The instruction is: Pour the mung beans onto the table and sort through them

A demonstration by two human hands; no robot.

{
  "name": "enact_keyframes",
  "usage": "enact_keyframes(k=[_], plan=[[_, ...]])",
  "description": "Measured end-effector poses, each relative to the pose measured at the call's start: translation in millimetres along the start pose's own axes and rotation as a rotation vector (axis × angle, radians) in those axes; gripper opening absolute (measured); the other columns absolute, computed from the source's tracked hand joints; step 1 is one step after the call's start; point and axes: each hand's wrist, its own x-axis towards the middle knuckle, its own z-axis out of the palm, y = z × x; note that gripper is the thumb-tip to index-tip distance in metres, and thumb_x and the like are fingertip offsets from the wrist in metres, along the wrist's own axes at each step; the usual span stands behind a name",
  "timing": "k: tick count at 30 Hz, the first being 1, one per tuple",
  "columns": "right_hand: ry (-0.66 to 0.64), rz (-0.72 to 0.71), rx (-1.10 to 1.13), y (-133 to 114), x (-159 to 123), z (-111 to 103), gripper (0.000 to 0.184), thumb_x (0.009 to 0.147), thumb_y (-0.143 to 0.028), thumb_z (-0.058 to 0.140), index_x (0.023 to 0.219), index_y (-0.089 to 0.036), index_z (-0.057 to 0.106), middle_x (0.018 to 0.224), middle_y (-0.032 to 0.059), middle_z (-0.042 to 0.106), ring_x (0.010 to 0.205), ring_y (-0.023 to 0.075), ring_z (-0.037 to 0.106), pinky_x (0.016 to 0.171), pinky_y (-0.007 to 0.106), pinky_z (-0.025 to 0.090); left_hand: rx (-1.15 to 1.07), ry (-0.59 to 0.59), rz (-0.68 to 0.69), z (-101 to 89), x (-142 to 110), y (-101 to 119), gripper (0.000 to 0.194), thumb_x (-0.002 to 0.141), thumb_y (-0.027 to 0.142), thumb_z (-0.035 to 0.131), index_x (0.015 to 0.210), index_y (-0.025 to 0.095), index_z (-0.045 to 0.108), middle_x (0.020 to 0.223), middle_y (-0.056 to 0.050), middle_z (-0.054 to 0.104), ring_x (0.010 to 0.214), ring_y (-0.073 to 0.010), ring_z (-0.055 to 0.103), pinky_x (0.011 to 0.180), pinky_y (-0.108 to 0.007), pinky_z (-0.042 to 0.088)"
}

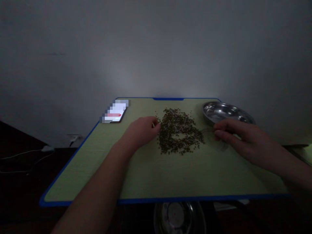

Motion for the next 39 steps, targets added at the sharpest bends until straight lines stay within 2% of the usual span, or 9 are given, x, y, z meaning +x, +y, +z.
enact_keyframes(k=[3,7,11,15,20,24,33,39], plan=[[-0.037,0.003,-0.046,6.1,6.5,4.7,0.018,0.089,-0.035,0.048,0.088,-0.021,0.060,0.076,0.0037,0.065,0.066,0.0191,0.058,0.057,0.032,0.043,0.005,-0.008,-0.006,-0.7,0.1,0.4,0.028,0.087,0.036,0.044,0.087,0.019,0.066,0.087,-0.008,0.071,0.075,-0.0203,0.063,0.065,-0.031,0.042],[-0.086,-0.058,-0.086,-0.4,23.6,16.0,0.013,0.088,-0.027,0.050,0.089,-0.020,0.061,0.077,0.0033,0.066,0.065,0.0173,0.059,0.058,0.031,0.043,0.012,-0.018,-0.014,-1.7,-0.5,0.8,0.028,0.087,0.036,0.043,0.086,0.020,0.066,0.086,-0.008,0.071,0.075,-0.0197,0.062,0.065,-0.031,0.042],[-0.064,-0.166,-0.165,-7.3,49.4,27.1,0.011,0.086,-0.020,0.051,0.086,-0.020,0.062,0.078,0.0042,0.067,0.069,0.0181,0.060,0.061,0.031,0.043,0.009,-0.034,-0.028,-2.0,-0.4,0.2,0.028,0.087,0.036,0.043,0.086,0.019,0.065,0.085,-0.008,0.070,0.072,-0.0189,0.061,0.063,-0.030,0.041],[0.003,-0.224,-0.216,-1.2,64.4,42.1,0.014,0.087,-0.019,0.050,0.089,-0.019,0.064,0.084,0.0072,0.067,0.075,0.0207,0.061,0.066,0.034,0.045,0.020,-0.037,-0.030,-1.6,0.3,-1.9,0.028,0.087,0.036,0.042,0.085,0.019,0.065,0.083,-0.007,0.070,0.070,-0.0185,0.060,0.061,-0.030,0.040],[0.077,-0.264,-0.238,15.5,62.0,55.7,0.019,0.090,-0.019,0.048,0.096,-0.016,0.065,0.093,0.0109,0.069,0.088,0.0246,0.062,0.078,0.039,0.048,0.026,-0.032,-0.041,-0.9,1.4,-4.5,0.028,0.087,0.037,0.042,0.086,0.019,0.065,0.084,-0.008,0.070,0.071,-0.0191,0.060,0.062,-0.031,0.040],[0.038,-0.306,-0.242,20.0,57.4,57.0,0.018,0.089,-0.018,0.049,0.094,-0.016,0.066,0.092,0.0108,0.069,0.086,0.0251,0.062,0.077,0.039,0.048,0.012,-0.031,-0.051,-0.9,2.1,-3.4,0.028,0.087,0.037,0.043,0.085,0.019,0.064,0.083,-0.007,0.070,0.070,-0.0186,0.060,0.062,-0.030,0.041],[-0.062,-0.407,-0.070,0.9,40.8,52.1,0.016,0.085,-0.015,0.052,0.091,-0.014,0.068,0.083,0.0073,0.067,0.076,0.0184,0.060,0.068,0.030,0.046,-0.001,-0.028,-0.038,0.1,2.3,-3.8,0.027,0.086,0.035,0.043,0.085,0.019,0.065,0.085,-0.008,0.070,0.073,-0.0192,0.061,0.064,-0.031,0.042],[-0.135,-0.396,-0.005,-8.6,33.9,47.4,0.013,0.082,-0.013,0.056,0.087,-0.017,0.067,0.076,0.0026,0.065,0.068,0.0141,0.057,0.062,0.027,0.041,-0.003,-0.027,-0.047,0.5,2.3,-4.6,0.028,0.086,0.036,0.043,0.085,0.020,0.066,0.084,-0.007,0.070,0.070,-0.0186,0.061,0.062,-0.030,0.041]])
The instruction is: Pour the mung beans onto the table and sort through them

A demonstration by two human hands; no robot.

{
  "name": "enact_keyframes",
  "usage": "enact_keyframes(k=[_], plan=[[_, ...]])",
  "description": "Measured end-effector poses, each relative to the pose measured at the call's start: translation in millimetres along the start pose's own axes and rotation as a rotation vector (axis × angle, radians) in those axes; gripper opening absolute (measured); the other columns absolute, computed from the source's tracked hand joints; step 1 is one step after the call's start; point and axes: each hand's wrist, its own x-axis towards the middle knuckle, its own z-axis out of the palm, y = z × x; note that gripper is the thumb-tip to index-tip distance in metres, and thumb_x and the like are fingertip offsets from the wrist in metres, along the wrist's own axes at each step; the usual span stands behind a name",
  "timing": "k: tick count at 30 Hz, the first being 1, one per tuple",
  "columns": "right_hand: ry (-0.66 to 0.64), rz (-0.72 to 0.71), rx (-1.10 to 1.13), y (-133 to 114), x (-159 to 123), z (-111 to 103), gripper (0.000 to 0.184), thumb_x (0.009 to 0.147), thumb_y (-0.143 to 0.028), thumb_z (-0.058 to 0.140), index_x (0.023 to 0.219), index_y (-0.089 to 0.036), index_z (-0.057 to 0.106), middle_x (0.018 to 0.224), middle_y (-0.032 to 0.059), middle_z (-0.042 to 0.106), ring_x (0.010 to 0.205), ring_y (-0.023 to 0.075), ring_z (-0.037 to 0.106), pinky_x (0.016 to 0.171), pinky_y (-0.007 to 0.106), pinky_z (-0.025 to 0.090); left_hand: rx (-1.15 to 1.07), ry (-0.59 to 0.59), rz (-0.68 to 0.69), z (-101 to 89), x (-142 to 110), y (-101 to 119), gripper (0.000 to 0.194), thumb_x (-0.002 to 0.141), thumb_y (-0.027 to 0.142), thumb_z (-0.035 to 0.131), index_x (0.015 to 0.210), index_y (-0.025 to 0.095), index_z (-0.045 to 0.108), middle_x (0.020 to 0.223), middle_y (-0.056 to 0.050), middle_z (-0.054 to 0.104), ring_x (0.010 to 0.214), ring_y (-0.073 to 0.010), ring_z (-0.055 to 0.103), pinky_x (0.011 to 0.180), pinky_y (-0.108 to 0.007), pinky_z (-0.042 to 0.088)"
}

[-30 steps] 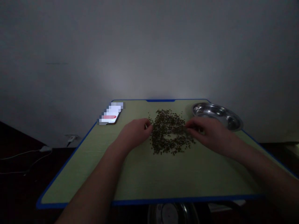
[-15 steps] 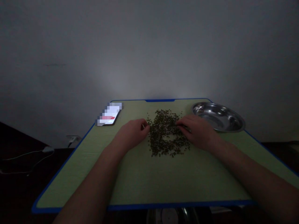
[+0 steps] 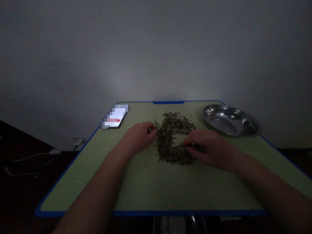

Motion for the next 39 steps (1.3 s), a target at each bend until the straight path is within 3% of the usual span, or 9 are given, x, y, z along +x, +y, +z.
enact_keyframes(k=[5,10,18,39], plan=[[0.005,-0.026,0.086,-4.1,-1.9,-4.5,0.013,0.082,-0.013,0.057,0.087,-0.019,0.067,0.076,0.0013,0.066,0.068,0.0128,0.057,0.062,0.025,0.040,0.016,0.007,0.007,-0.7,-0.3,1.3,0.029,0.087,0.037,0.043,0.085,0.020,0.065,0.083,-0.007,0.070,0.071,-0.0177,0.060,0.062,-0.029,0.040],[0.030,0.083,0.160,-2.6,-2.1,-14.0,0.012,0.084,-0.019,0.056,0.083,-0.019,0.067,0.068,-0.0001,0.063,0.059,0.0115,0.054,0.057,0.025,0.040,0.011,0.005,0.008,-0.1,-1.2,1.5,0.029,0.087,0.037,0.043,0.085,0.020,0.065,0.083,-0.007,0.070,0.070,-0.0182,0.060,0.062,-0.030,0.041],[-0.230,0.227,0.371,-2.6,-5.1,-13.1,0.010,0.086,-0.027,0.057,0.081,-0.019,0.062,0.067,-0.0012,0.060,0.061,0.0125,0.052,0.057,0.025,0.041,0.015,0.000,0.016,-0.1,-0.1,1.8,0.028,0.087,0.038,0.043,0.086,0.020,0.065,0.084,-0.007,0.071,0.072,-0.0182,0.060,0.064,-0.030,0.042],[-0.289,0.187,0.284,-6.8,-3.5,-9.2,0.009,0.085,-0.021,0.057,0.081,-0.018,0.065,0.064,-0.0020,0.059,0.056,0.0106,0.049,0.052,0.023,0.036,0.014,-0.004,0.018,-0.3,-0.7,3.1,0.028,0.086,0.037,0.044,0.085,0.020,0.066,0.083,-0.006,0.070,0.070,-0.0176,0.060,0.062,-0.029,0.041]])
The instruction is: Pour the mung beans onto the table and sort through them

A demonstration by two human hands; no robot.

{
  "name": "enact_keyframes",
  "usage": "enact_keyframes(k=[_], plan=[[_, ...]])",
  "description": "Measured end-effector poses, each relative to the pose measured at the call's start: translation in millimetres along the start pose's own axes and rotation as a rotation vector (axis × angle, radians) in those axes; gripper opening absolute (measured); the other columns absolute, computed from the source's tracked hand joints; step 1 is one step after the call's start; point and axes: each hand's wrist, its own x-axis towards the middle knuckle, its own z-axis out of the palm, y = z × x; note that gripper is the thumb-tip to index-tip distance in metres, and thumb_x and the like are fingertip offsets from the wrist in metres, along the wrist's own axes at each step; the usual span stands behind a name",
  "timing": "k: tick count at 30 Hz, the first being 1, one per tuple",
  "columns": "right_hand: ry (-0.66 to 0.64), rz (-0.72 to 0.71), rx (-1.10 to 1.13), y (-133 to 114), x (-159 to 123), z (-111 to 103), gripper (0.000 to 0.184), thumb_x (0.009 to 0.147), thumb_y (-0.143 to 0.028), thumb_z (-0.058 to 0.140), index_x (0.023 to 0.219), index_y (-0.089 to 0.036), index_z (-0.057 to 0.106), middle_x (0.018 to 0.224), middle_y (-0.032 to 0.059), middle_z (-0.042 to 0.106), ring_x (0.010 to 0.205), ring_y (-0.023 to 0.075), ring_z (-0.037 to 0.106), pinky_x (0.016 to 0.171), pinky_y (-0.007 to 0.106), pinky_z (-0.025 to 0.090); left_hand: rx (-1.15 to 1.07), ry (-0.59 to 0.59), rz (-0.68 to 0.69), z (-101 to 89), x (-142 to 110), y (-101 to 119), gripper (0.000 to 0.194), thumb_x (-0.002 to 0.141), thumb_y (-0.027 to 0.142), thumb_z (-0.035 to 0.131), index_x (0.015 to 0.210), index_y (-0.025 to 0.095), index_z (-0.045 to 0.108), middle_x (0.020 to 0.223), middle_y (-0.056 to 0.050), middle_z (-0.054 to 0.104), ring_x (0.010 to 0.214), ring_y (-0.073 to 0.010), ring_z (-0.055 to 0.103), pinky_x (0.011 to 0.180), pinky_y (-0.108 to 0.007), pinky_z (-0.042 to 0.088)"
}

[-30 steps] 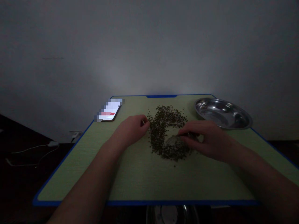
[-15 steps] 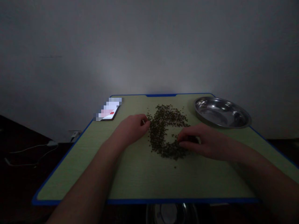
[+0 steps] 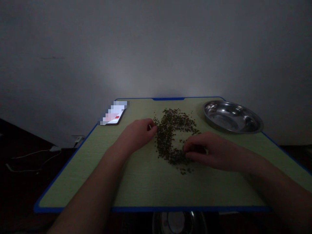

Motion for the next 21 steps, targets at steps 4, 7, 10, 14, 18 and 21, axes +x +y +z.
enact_keyframes(k=[4,7,10,14,18,21], plan=[[0.017,0.037,0.052,2.4,-0.9,-1.9,0.009,0.085,-0.023,0.057,0.081,-0.018,0.064,0.064,-0.0019,0.059,0.056,0.0111,0.049,0.051,0.023,0.037,-0.006,0.000,0.007,1.0,-0.5,-0.7,0.029,0.086,0.038,0.044,0.086,0.020,0.066,0.085,-0.007,0.071,0.071,-0.0178,0.060,0.063,-0.029,0.041],[0.011,0.037,0.044,3.2,-1.5,-2.4,0.009,0.084,-0.022,0.057,0.079,-0.018,0.063,0.062,-0.0028,0.057,0.055,0.0107,0.048,0.050,0.023,0.036,-0.010,0.001,0.012,1.3,-0.6,-0.9,0.029,0.087,0.038,0.043,0.086,0.020,0.066,0.085,-0.007,0.071,0.071,-0.0179,0.060,0.063,-0.029,0.041],[-0.004,0.029,0.031,2.6,-1.4,-2.3,0.008,0.084,-0.020,0.057,0.079,-0.018,0.063,0.063,-0.0027,0.056,0.055,0.0104,0.047,0.050,0.022,0.036,-0.008,-0.001,0.001,0.7,-0.7,0.1,0.029,0.087,0.037,0.043,0.085,0.019,0.066,0.084,-0.007,0.071,0.070,-0.0179,0.060,0.062,-0.029,0.041],[-0.040,0.010,0.035,2.9,-1.6,-2.7,0.008,0.083,-0.018,0.057,0.080,-0.018,0.064,0.064,-0.0023,0.058,0.056,0.0107,0.048,0.051,0.022,0.037,0.003,-0.003,0.000,0.0,-0.1,1.2,0.028,0.086,0.037,0.044,0.085,0.019,0.066,0.083,-0.007,0.071,0.070,-0.0177,0.060,0.062,-0.029,0.041],[-0.037,0.009,0.036,3.9,-2.7,-4.3,0.009,0.084,-0.020,0.056,0.080,-0.018,0.065,0.065,-0.0020,0.059,0.057,0.0110,0.048,0.052,0.023,0.037,-0.006,-0.002,0.000,0.2,0.0,1.4,0.029,0.086,0.037,0.044,0.085,0.019,0.066,0.084,-0.007,0.071,0.071,-0.0184,0.061,0.063,-0.030,0.042],[-0.031,0.024,0.022,4.8,-3.4,-5.4,0.011,0.084,-0.021,0.055,0.078,-0.018,0.064,0.064,-0.0026,0.056,0.056,0.0108,0.047,0.052,0.023,0.037,-0.009,-0.002,-0.005,0.4,-0.5,1.8,0.029,0.086,0.038,0.044,0.086,0.019,0.067,0.084,-0.007,0.070,0.071,-0.0193,0.061,0.063,-0.030,0.042]])
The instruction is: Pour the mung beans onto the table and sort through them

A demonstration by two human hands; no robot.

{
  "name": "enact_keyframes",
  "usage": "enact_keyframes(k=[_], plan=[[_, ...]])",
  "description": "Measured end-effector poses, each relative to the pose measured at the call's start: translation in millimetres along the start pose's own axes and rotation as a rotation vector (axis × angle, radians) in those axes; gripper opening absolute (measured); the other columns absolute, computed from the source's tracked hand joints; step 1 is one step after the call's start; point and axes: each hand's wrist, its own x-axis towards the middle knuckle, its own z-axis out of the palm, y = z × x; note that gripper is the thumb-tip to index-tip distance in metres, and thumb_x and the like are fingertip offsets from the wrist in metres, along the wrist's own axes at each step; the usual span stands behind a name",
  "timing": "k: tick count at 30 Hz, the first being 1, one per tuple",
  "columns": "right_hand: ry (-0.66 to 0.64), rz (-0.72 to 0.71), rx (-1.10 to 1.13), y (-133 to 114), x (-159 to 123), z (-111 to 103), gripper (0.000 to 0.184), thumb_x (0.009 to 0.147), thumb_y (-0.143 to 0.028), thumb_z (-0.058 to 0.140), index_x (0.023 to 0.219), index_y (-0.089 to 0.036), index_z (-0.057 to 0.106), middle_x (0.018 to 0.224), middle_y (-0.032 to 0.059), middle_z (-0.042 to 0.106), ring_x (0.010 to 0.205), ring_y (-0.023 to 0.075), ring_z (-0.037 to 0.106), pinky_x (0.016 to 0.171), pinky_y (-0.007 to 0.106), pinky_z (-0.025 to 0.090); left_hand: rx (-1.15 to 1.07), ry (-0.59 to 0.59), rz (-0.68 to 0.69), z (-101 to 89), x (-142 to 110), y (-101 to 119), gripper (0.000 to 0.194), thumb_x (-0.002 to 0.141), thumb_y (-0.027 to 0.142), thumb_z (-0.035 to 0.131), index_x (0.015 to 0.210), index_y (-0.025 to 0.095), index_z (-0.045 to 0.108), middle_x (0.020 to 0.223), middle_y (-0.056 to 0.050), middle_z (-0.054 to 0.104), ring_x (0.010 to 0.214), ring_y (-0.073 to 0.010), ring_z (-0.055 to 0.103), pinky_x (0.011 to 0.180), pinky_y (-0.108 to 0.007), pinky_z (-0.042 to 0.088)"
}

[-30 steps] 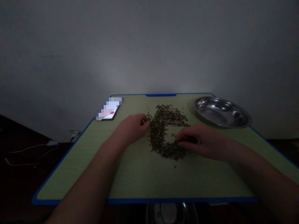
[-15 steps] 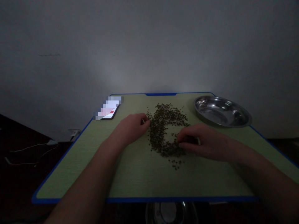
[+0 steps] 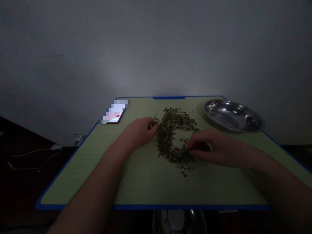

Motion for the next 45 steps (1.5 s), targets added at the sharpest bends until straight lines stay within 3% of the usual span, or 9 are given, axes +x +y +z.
enact_keyframes(k=[24,45], plan=[[-0.137,0.042,-0.034,1.6,-3.7,-5.8,0.013,0.085,-0.025,0.054,0.079,-0.018,0.064,0.068,-0.0014,0.058,0.059,0.0112,0.048,0.052,0.023,0.036,-0.004,-0.003,0.028,0.8,0.4,-1.7,0.030,0.087,0.037,0.043,0.085,0.019,0.067,0.083,-0.007,0.071,0.068,-0.0176,0.060,0.061,-0.029,0.041],[-0.051,0.039,-0.059,1.9,-2.0,-2.3,0.011,0.084,-0.024,0.055,0.077,-0.019,0.062,0.062,-0.0037,0.055,0.054,0.0096,0.046,0.049,0.022,0.034,0.014,-0.003,0.019,2.3,-0.4,-1.1,0.028,0.086,0.036,0.044,0.087,0.019,0.067,0.084,-0.006,0.071,0.069,-0.0173,0.060,0.061,-0.029,0.041]])
